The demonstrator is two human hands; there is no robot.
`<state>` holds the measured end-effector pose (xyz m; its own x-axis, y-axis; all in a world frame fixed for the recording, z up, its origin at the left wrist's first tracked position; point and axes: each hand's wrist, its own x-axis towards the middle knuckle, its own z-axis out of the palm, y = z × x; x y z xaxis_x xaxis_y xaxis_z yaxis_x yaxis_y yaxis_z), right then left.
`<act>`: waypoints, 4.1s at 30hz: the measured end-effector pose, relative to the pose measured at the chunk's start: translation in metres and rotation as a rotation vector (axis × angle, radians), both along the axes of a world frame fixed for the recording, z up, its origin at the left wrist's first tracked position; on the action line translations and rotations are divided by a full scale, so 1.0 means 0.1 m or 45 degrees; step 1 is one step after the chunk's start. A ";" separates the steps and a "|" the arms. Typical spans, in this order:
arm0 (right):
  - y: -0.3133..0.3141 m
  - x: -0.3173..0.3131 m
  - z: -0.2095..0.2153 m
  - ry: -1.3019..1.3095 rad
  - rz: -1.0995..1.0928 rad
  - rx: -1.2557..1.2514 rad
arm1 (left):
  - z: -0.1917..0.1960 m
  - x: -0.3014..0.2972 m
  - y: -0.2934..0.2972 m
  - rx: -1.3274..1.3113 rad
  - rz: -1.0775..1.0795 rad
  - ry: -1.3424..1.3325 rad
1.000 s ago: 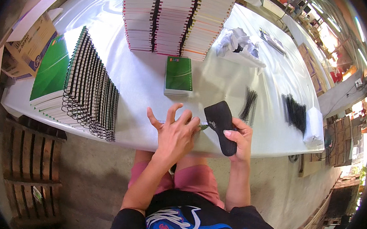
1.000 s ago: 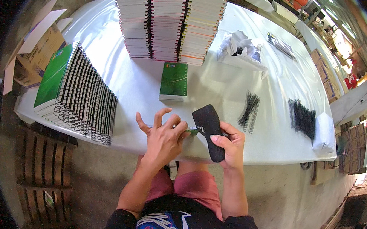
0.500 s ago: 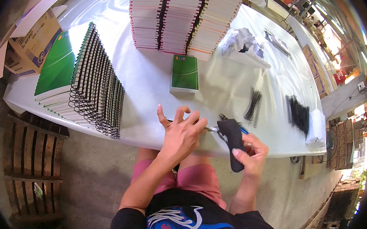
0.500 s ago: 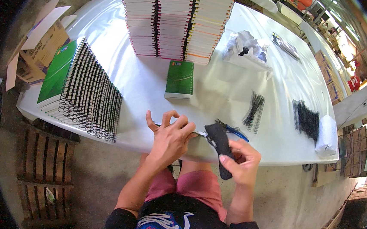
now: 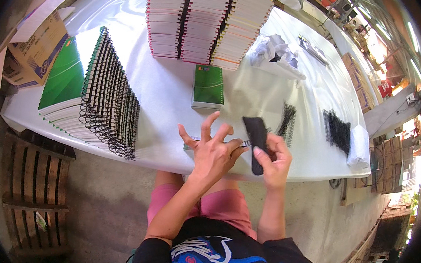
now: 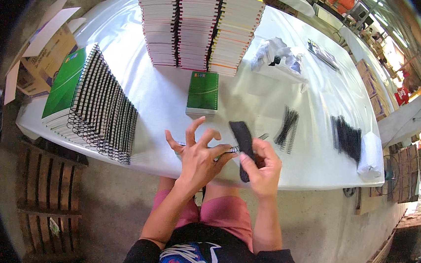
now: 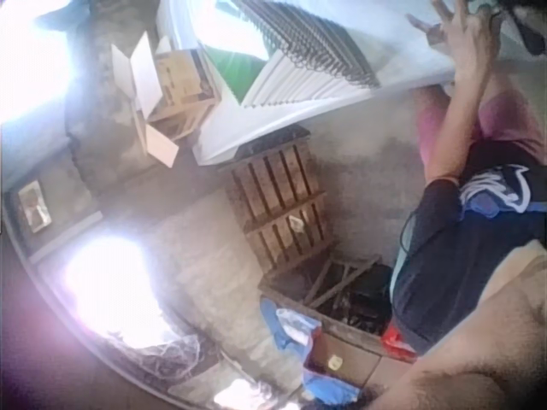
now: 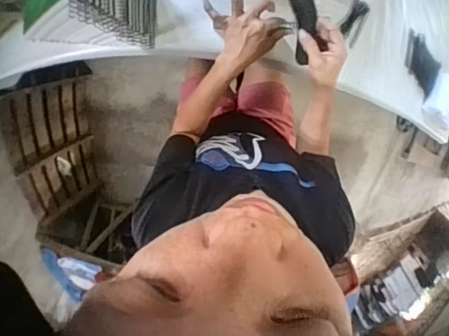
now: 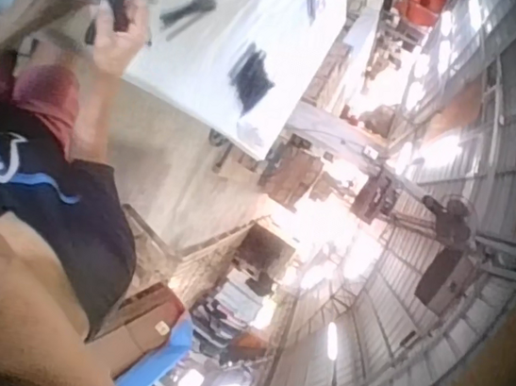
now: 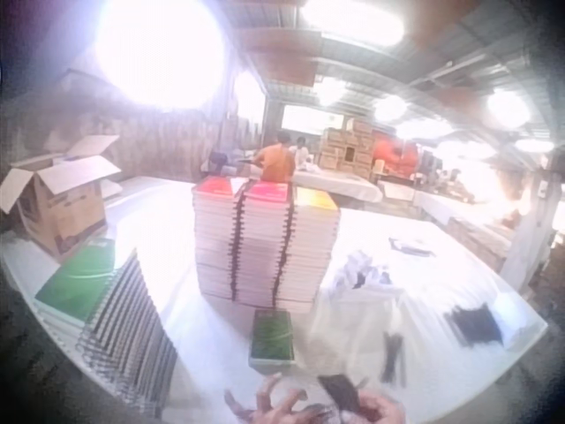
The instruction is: The person uses pliers to trim and bend the ends of plastic spiral bindings on green notebooks. They handle the notebooks one at a time, working on both ends of the binding before moving the item to a different stack on the table.
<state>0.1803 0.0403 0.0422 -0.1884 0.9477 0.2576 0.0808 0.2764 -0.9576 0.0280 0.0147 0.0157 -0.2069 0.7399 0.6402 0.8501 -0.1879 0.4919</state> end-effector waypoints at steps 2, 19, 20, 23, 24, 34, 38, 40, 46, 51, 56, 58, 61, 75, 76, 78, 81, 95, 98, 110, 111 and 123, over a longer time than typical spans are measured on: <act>0.05 0.03 0.10 0.100 -0.180 0.065 | -0.02 0.00 -0.02 -0.035 -0.040 0.024; 0.60 0.26 -0.06 0.854 0.526 -0.274 | -0.09 -0.29 -0.10 -0.087 -0.209 0.043; 0.59 0.25 -0.11 0.865 0.626 -0.307 | -0.17 -0.32 -0.08 -0.087 -0.228 0.024; 0.53 0.17 -0.18 0.817 0.905 -0.179 | -0.14 -0.32 -0.07 -0.076 -0.247 -0.011; 0.54 0.19 -0.24 0.638 0.961 -0.167 | -0.12 -0.31 -0.07 -0.071 -0.249 -0.019; 0.60 0.16 -0.15 0.019 0.906 0.084 | -0.18 -0.34 -0.11 -0.006 -0.251 -0.005; 0.56 0.11 -0.18 0.663 1.075 -0.050 | -0.16 -0.33 -0.09 -0.007 -0.241 -0.024; 0.62 0.17 -0.09 0.267 0.969 0.041 | -0.17 -0.33 -0.07 0.004 -0.233 -0.020; 0.62 0.15 -0.09 0.584 1.025 0.095 | -0.18 -0.33 -0.02 0.031 -0.260 -0.050; 0.68 0.13 -0.07 0.701 1.056 0.244 | -0.16 -0.35 0.00 0.024 -0.293 -0.064; 0.55 0.08 -0.20 0.338 0.964 0.090 | -0.14 -0.36 -0.04 -0.009 -0.303 -0.019; 0.53 0.12 -0.23 0.358 0.972 0.083 | -0.14 -0.37 -0.05 -0.010 -0.307 -0.045; 0.58 0.13 -0.23 -0.069 0.812 0.103 | -0.15 -0.38 -0.05 -0.025 -0.308 -0.055; 0.65 0.17 -0.03 -0.005 0.520 0.089 | -0.07 -0.37 -0.03 -0.043 -0.293 -0.021; 0.71 0.20 -0.06 -0.176 0.361 0.093 | -0.08 -0.35 -0.03 -0.034 -0.251 0.043; 0.80 0.25 -0.04 -0.451 0.073 0.230 | -0.12 -0.30 -0.01 -0.014 -0.168 0.166; 0.68 0.02 0.23 -0.655 -0.067 0.550 | -0.15 -0.24 -0.04 -0.087 -0.012 0.167; 0.26 -0.22 -0.06 -0.985 0.158 0.854 | -0.23 -0.20 -0.08 -0.010 0.138 0.182; 0.25 -0.23 -0.10 -0.857 0.172 0.542 | -0.20 -0.20 -0.05 -0.058 0.132 0.165; 0.20 -0.28 -0.13 -0.603 0.185 0.308 | -0.22 -0.25 -0.03 0.011 0.147 0.172; 0.19 -0.29 -0.12 -0.650 0.165 0.338 | -0.21 -0.25 -0.02 0.019 0.148 0.178; 0.14 -0.34 0.03 -1.176 0.046 0.879 | -0.25 -0.27 0.00 -0.051 0.194 0.234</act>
<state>0.1459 0.0541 0.0457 -0.5994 0.6489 0.4687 0.6536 0.7348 -0.1815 0.0011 0.0151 -0.0095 -0.2006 0.7346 0.6482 0.9431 -0.0342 0.3306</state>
